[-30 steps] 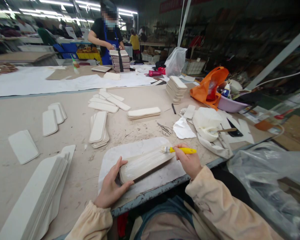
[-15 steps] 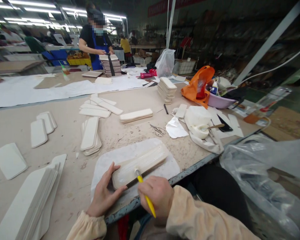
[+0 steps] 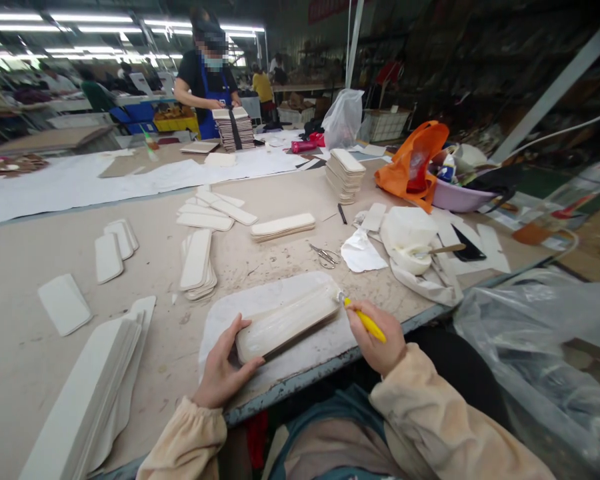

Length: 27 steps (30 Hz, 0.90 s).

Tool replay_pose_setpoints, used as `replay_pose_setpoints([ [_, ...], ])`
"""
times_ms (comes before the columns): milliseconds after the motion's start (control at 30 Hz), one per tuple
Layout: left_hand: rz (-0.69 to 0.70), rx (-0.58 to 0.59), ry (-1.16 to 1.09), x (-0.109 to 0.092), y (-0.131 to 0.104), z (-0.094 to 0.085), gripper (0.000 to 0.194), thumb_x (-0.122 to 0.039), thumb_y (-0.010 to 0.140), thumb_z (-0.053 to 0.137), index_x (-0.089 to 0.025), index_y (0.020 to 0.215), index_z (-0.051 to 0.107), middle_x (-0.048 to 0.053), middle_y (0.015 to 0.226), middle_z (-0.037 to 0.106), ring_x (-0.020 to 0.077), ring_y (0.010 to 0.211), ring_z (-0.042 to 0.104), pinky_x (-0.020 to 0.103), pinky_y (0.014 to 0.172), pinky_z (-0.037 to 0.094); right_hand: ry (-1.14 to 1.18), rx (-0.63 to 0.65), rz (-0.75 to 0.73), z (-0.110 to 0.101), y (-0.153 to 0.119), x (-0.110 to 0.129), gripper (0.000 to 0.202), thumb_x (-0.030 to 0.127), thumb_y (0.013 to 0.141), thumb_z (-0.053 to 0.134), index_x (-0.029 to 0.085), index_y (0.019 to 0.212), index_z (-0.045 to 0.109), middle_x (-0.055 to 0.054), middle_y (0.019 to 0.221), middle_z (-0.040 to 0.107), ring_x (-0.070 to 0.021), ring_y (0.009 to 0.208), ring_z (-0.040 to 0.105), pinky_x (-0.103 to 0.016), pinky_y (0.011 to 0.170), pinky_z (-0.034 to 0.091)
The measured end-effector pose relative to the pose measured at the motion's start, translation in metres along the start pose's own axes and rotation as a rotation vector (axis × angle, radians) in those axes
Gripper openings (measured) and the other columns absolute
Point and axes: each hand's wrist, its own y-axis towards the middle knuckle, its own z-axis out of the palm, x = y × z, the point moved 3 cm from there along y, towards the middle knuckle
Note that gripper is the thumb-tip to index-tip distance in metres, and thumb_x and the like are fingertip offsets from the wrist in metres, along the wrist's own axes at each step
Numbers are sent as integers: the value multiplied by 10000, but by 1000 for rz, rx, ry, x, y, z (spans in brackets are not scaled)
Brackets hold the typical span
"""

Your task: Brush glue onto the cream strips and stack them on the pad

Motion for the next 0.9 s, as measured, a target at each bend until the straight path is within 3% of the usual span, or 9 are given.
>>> replay_pose_setpoints([
  [167,-24,-6,-31,-2,-3,2,827,-424,754,703,-210,1447,306,130,1362,532,304,1303,466,494,1096,373,-67,85,-373,29,-15,41,153,169,906,466,182,914,618,-59,809,707,-164,753,674,-263,737,515],
  [267,0,-17,-94,-5,-4,2,891,-465,698,739,-192,1439,328,140,1324,557,305,1261,502,495,1091,375,17,42,-533,30,-22,44,162,174,906,490,170,1016,609,-70,890,720,-164,808,688,-260,778,530],
  [333,7,-20,-113,-6,-3,2,912,-480,674,753,-199,1436,338,136,1316,563,299,1243,515,485,1088,380,-83,-62,-536,27,-19,27,188,250,911,504,173,1038,618,-83,935,725,-199,802,699,-301,761,541],
  [433,6,-15,-105,-7,-1,1,913,-488,657,762,-202,1426,363,134,1314,567,294,1236,519,467,1083,392,-252,-57,-522,30,-14,1,286,353,934,429,173,993,642,-87,887,727,-231,683,700,-336,583,539],
  [567,-1,-22,-83,-18,-1,1,906,-497,643,776,-197,1410,400,149,1331,561,306,1254,509,475,1085,392,-33,60,-594,33,-20,2,223,315,922,471,187,1038,611,-59,942,722,-202,788,710,-305,714,571],
  [633,19,-29,-52,-26,-2,-5,978,-529,609,794,-194,1427,375,170,1398,502,322,1295,470,492,1096,378,112,66,-537,30,-22,7,214,306,903,515,210,1076,595,-48,975,718,-193,840,707,-293,788,568],
  [700,31,-91,23,-35,-5,-21,962,-543,637,772,-190,1433,364,177,1459,434,317,1335,427,486,1110,363,155,1,-402,23,-19,5,204,330,885,543,250,1063,602,-47,951,719,-208,816,709,-309,784,573],
  [767,-57,-200,190,-37,-9,-49,768,-510,752,687,-189,1396,420,152,1453,453,279,1340,428,444,1117,363,135,-80,-253,11,-16,-6,179,385,870,552,297,1011,617,-56,886,719,-238,774,708,-346,750,576],
  [900,-565,-289,671,-14,-29,-120,487,-407,876,528,-191,1313,507,122,1369,551,250,1296,475,401,1095,367,79,-179,-2,-10,-13,-48,216,505,843,514,345,948,615,-80,814,704,-281,723,694,-409,642,554],
])
